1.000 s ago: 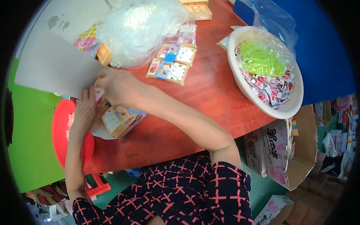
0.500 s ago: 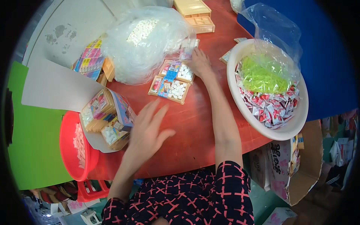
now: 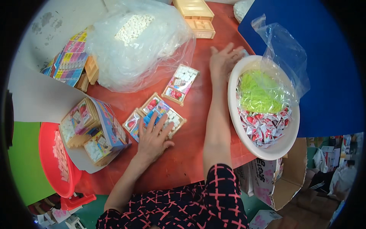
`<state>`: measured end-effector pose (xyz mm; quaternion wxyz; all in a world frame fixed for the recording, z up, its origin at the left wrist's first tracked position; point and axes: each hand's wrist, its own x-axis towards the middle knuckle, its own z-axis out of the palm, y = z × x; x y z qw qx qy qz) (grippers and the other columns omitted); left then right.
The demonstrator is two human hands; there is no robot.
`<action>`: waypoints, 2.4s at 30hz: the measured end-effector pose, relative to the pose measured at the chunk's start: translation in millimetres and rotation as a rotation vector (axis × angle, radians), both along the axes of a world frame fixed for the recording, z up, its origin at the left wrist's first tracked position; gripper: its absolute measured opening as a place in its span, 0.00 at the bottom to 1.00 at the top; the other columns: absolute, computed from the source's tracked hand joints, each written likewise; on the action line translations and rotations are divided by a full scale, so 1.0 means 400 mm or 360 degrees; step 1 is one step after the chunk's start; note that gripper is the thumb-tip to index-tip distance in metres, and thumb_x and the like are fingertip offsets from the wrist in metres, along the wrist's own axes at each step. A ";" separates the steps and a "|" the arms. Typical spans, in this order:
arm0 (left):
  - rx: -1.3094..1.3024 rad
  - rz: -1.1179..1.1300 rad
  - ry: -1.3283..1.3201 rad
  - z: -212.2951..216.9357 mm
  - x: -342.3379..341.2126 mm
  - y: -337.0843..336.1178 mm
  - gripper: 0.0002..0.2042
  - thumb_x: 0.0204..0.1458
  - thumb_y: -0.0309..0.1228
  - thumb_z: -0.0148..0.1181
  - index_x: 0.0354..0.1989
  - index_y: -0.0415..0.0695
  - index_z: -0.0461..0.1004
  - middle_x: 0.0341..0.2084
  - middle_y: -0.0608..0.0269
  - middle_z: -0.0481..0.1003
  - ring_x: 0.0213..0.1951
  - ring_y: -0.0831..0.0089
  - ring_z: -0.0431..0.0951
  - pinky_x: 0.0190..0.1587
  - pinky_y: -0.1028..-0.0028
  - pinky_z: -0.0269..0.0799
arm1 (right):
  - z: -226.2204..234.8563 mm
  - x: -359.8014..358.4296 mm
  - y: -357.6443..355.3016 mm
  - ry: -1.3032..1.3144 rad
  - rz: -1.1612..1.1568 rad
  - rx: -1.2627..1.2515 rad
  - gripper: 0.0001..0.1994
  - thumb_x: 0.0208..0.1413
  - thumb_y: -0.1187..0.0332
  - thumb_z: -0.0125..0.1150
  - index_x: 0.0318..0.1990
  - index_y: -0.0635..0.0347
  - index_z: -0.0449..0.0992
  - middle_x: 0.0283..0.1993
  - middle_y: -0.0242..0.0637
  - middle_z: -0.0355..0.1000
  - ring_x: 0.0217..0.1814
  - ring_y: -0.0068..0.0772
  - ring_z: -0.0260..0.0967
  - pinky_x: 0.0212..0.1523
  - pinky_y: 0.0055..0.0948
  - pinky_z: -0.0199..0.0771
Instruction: Pack individual packets of marshmallows and snacks into display boxes.
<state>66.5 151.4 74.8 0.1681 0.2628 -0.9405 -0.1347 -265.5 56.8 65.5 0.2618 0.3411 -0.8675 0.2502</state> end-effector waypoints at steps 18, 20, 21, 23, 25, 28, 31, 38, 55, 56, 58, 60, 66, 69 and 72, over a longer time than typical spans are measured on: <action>0.0014 -0.0444 -0.0028 0.003 0.157 0.042 0.28 0.32 0.44 0.63 0.47 0.52 0.68 0.55 0.67 0.62 0.60 0.61 0.55 0.60 0.47 0.44 | 0.005 0.423 0.232 -0.0133 0.0709 0.0528 0.24 0.50 0.56 0.55 0.52 0.59 0.66 0.62 0.53 0.51 0.66 0.54 0.43 0.61 0.53 0.45; 0.0049 -0.0487 0.0054 -0.005 0.164 0.062 0.27 0.33 0.44 0.63 0.47 0.52 0.68 0.55 0.66 0.62 0.60 0.60 0.55 0.60 0.48 0.45 | 0.017 0.439 0.277 -0.0058 0.0817 0.0425 0.24 0.47 0.62 0.60 0.51 0.62 0.66 0.60 0.53 0.54 0.61 0.55 0.52 0.57 0.46 0.56; 0.0008 -0.0467 0.0066 0.001 0.168 0.069 0.27 0.35 0.45 0.62 0.48 0.51 0.67 0.55 0.64 0.62 0.60 0.59 0.55 0.59 0.50 0.47 | 0.032 0.453 0.296 -0.0168 0.0952 0.0413 0.25 0.46 0.63 0.61 0.51 0.64 0.65 0.59 0.54 0.54 0.58 0.55 0.55 0.54 0.43 0.60; -0.0009 -0.0281 0.0162 0.002 0.181 0.100 0.26 0.38 0.44 0.60 0.48 0.51 0.67 0.55 0.59 0.62 0.59 0.57 0.56 0.58 0.52 0.49 | 0.027 0.487 0.325 -0.0123 0.1018 0.0422 0.28 0.44 0.62 0.63 0.51 0.69 0.63 0.57 0.56 0.56 0.48 0.56 0.62 0.46 0.38 0.67; -0.0094 0.0073 0.0404 -0.009 0.202 0.132 0.25 0.45 0.39 0.58 0.53 0.46 0.63 0.56 0.49 0.58 0.57 0.53 0.58 0.55 0.56 0.52 | 0.001 0.508 0.360 -0.0059 0.0891 0.0375 0.29 0.44 0.62 0.63 0.52 0.68 0.63 0.56 0.58 0.56 0.48 0.57 0.62 0.46 0.39 0.66; 0.0230 0.0741 0.0411 -0.023 0.219 0.189 0.27 0.45 0.33 0.57 0.55 0.40 0.59 0.57 0.45 0.55 0.56 0.52 0.57 0.55 0.59 0.53 | 0.019 0.520 0.381 -0.0138 0.0723 0.0403 0.33 0.43 0.61 0.64 0.56 0.66 0.58 0.53 0.59 0.59 0.46 0.57 0.62 0.45 0.42 0.65; 0.0280 0.0849 0.0228 -0.002 0.197 0.198 0.31 0.43 0.34 0.60 0.55 0.36 0.57 0.56 0.45 0.53 0.54 0.50 0.57 0.50 0.59 0.55 | 0.042 0.521 0.382 -0.0329 0.0674 0.0469 0.37 0.40 0.64 0.66 0.57 0.66 0.54 0.48 0.57 0.60 0.46 0.55 0.61 0.47 0.44 0.63; 0.0231 0.0706 0.0278 -0.018 0.179 0.195 0.34 0.41 0.31 0.62 0.56 0.34 0.54 0.57 0.41 0.50 0.53 0.45 0.56 0.54 0.57 0.53 | 0.087 0.472 0.493 -0.0771 0.0946 0.0250 0.40 0.35 0.73 0.66 0.58 0.70 0.52 0.53 0.56 0.59 0.54 0.51 0.59 0.56 0.38 0.58; 0.1160 0.0700 0.1005 -0.006 0.196 0.115 0.27 0.43 0.12 0.43 0.56 0.35 0.54 0.54 0.51 0.59 0.55 0.63 0.62 0.54 0.70 0.60 | 0.143 0.513 0.340 -0.0207 0.2541 0.1169 0.36 0.34 0.77 0.62 0.57 0.62 0.58 0.58 0.44 0.58 0.59 0.45 0.55 0.62 0.42 0.51; 0.1148 0.0731 0.1003 0.002 0.209 0.147 0.27 0.43 0.12 0.43 0.56 0.35 0.54 0.54 0.51 0.59 0.55 0.63 0.62 0.54 0.70 0.60 | 0.124 0.512 0.316 -0.0206 0.2574 0.1164 0.36 0.34 0.77 0.62 0.57 0.62 0.58 0.58 0.44 0.58 0.59 0.45 0.55 0.62 0.42 0.51; 0.1238 0.0881 0.0780 0.010 0.224 0.209 0.24 0.43 0.13 0.46 0.53 0.34 0.57 0.47 0.53 0.63 0.44 0.69 0.68 0.42 0.74 0.66 | 0.095 0.500 0.286 -0.0049 0.2585 0.1231 0.37 0.34 0.74 0.62 0.58 0.59 0.57 0.60 0.43 0.55 0.63 0.42 0.50 0.64 0.43 0.46; 0.1347 0.0868 0.0814 0.004 0.230 0.244 0.22 0.44 0.14 0.47 0.51 0.35 0.58 0.45 0.54 0.63 0.40 0.72 0.68 0.37 0.75 0.66 | 0.094 0.507 0.247 0.0100 0.2513 0.1350 0.39 0.30 0.70 0.65 0.57 0.55 0.57 0.59 0.43 0.54 0.64 0.40 0.48 0.63 0.45 0.46; 0.1381 0.0770 0.0605 0.031 0.199 0.208 0.22 0.44 0.20 0.57 0.50 0.38 0.59 0.45 0.50 0.62 0.35 0.70 0.70 0.31 0.72 0.69 | 0.131 0.456 0.188 -0.0495 0.1779 0.1413 0.39 0.29 0.60 0.68 0.53 0.66 0.60 0.47 0.50 0.63 0.54 0.47 0.59 0.53 0.37 0.62; 0.0762 0.0720 0.0441 0.031 0.157 0.189 0.27 0.43 0.25 0.61 0.52 0.38 0.58 0.45 0.49 0.61 0.34 0.65 0.69 0.33 0.71 0.69 | 0.136 0.412 0.214 -0.0862 0.1511 0.1277 0.39 0.29 0.58 0.68 0.51 0.70 0.61 0.47 0.54 0.63 0.52 0.48 0.61 0.52 0.37 0.64; 0.0348 0.0686 0.0382 0.012 0.122 0.168 0.33 0.37 0.32 0.66 0.55 0.43 0.60 0.48 0.49 0.59 0.36 0.59 0.67 0.38 0.69 0.69 | 0.134 0.387 0.216 -0.1396 0.1324 0.1079 0.40 0.29 0.58 0.69 0.51 0.71 0.60 0.51 0.56 0.62 0.54 0.47 0.61 0.52 0.37 0.63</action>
